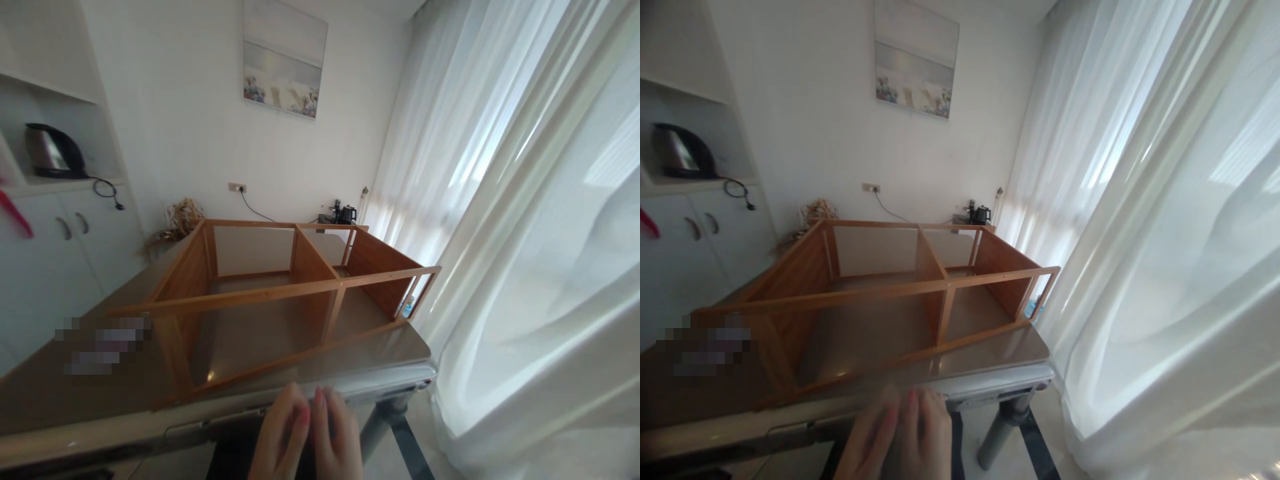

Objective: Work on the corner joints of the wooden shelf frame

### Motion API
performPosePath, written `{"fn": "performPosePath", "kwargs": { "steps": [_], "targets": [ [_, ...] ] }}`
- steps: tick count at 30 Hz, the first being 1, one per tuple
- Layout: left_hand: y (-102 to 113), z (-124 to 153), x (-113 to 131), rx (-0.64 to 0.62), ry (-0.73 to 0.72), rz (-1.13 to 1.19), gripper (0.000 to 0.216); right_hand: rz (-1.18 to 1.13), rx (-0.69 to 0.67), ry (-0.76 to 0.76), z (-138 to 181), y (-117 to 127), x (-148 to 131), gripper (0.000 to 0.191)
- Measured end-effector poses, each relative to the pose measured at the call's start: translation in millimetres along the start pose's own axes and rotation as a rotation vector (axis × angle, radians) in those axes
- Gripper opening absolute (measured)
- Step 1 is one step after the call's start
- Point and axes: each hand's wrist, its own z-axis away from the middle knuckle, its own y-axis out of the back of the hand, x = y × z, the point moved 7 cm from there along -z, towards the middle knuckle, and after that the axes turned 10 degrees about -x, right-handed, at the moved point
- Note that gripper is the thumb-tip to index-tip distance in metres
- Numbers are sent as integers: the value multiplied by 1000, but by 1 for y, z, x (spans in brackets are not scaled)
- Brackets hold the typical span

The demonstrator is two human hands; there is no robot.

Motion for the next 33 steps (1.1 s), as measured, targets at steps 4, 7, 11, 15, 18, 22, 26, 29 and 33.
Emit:
{"fn": "performPosePath", "kwargs": {
  "steps": [4,7,11,15,18,22,26,29,33],
  "targets": [
    [-11,8,-19,16,131,139,38,-128,-134,-84,2,-15,18,32],
    [-5,24,-42,189,223,53,35,-192,-197,-162,0,-23,22,34],
    [15,34,-51,320,104,-111,31,-250,-228,-275,-1,-39,16,45],
    [39,14,-19,228,-145,-221,21,-203,-225,-182,-10,-53,1,45],
    [56,-3,-3,135,-110,-172,28,-175,-251,29,-21,-62,-18,42],
    [80,-5,13,219,-161,-270,17,-130,-280,166,-35,-73,-37,36],
    [88,-3,19,179,-288,-520,25,-122,-361,337,-41,-85,-52,31],
    [91,-2,16,169,-327,-639,30,-136,-399,393,-38,-92,-55,32],
    [91,-1,7,103,-275,-609,32,-132,-336,268,-33,-94,-48,35]
  ]
}}
